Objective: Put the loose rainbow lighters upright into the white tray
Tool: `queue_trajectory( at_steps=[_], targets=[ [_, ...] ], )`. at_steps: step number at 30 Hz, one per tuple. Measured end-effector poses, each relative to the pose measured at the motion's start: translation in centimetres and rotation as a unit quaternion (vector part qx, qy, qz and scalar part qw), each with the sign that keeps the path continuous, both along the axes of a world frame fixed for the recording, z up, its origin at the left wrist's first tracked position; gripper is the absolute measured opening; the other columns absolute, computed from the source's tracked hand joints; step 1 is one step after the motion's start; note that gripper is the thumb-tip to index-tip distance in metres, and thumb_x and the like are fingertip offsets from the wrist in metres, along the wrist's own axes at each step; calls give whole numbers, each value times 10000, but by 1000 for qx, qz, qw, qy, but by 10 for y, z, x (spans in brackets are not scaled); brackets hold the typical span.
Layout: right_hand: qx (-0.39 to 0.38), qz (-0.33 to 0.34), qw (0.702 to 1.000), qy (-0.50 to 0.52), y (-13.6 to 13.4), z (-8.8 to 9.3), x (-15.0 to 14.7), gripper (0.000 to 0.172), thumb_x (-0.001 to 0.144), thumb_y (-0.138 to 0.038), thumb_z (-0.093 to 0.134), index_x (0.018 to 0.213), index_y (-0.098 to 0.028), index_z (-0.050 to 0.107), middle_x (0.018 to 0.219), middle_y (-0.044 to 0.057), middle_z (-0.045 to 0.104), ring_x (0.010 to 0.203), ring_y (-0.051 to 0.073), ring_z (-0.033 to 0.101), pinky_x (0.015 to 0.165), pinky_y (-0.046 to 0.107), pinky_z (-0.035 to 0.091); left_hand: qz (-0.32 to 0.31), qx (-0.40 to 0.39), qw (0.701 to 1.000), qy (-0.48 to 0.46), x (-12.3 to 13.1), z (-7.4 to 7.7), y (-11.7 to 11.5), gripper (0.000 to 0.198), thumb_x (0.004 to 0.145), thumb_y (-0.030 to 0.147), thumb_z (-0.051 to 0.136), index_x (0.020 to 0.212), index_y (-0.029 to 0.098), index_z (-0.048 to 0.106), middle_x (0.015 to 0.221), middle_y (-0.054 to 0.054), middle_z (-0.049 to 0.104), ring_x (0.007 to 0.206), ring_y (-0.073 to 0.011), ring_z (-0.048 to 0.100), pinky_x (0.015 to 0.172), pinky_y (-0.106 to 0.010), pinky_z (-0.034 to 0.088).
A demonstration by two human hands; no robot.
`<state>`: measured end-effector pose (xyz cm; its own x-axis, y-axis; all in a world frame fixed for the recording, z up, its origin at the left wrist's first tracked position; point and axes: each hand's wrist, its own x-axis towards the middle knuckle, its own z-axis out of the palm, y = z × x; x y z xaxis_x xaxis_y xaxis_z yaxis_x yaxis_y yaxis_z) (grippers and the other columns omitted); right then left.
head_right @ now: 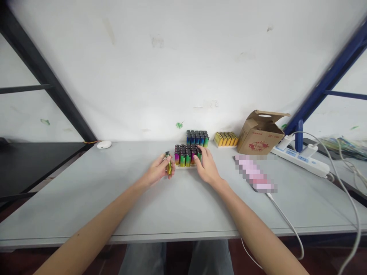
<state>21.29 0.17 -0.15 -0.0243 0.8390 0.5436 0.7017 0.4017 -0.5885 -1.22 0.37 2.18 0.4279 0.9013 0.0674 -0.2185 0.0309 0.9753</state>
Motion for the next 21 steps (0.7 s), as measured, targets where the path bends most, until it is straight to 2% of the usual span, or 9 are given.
queue_trajectory(
  at_steps=[2,5,9,13,17,21],
  targets=[
    [28,-14,999,-10,-1,2,0,484,963,-451,375,1372,-194,412,1366,150,462,1300,285,415,1118,512,324,-17,14,999,27,0,3,-3,380,835,531,622,934,190,487,789,-7,596,620,-136,606,483,-246,451],
    [78,-13,997,-16,-6,9,-2,434,951,-419,428,1332,-214,465,1360,137,469,1305,287,413,1114,509,333,-48,41,996,59,-1,5,-5,385,816,476,675,999,158,557,847,-46,641,706,-150,646,550,-252,488],
    [122,53,991,-8,-16,20,-7,315,949,-338,470,1239,-255,561,1302,97,534,1251,257,480,1086,470,380,-85,55,992,77,-2,2,-5,394,803,424,709,1048,129,615,975,-113,691,847,-191,683,683,-286,528],
    [129,107,986,2,-23,24,-13,244,942,-280,499,1148,-261,629,1228,83,580,1186,241,531,1031,448,436,-98,45,990,94,0,0,-6,424,792,430,717,1067,117,636,1021,-145,706,922,-229,692,768,-340,552],
    [130,127,983,-1,-24,22,-17,218,922,-261,538,1104,-264,657,1178,79,603,1140,242,552,976,444,475,-88,59,986,129,3,-2,-8,406,774,437,725,1028,127,660,971,-111,708,871,-221,702,725,-313,548],
    [147,132,980,-5,-24,22,-20,182,907,-241,560,1045,-260,676,1111,70,635,1096,240,565,953,445,479,-62,115,980,151,5,-7,-11,351,806,414,691,1039,152,665,906,-61,699,780,-186,698,708,-286,525]
  ],
)
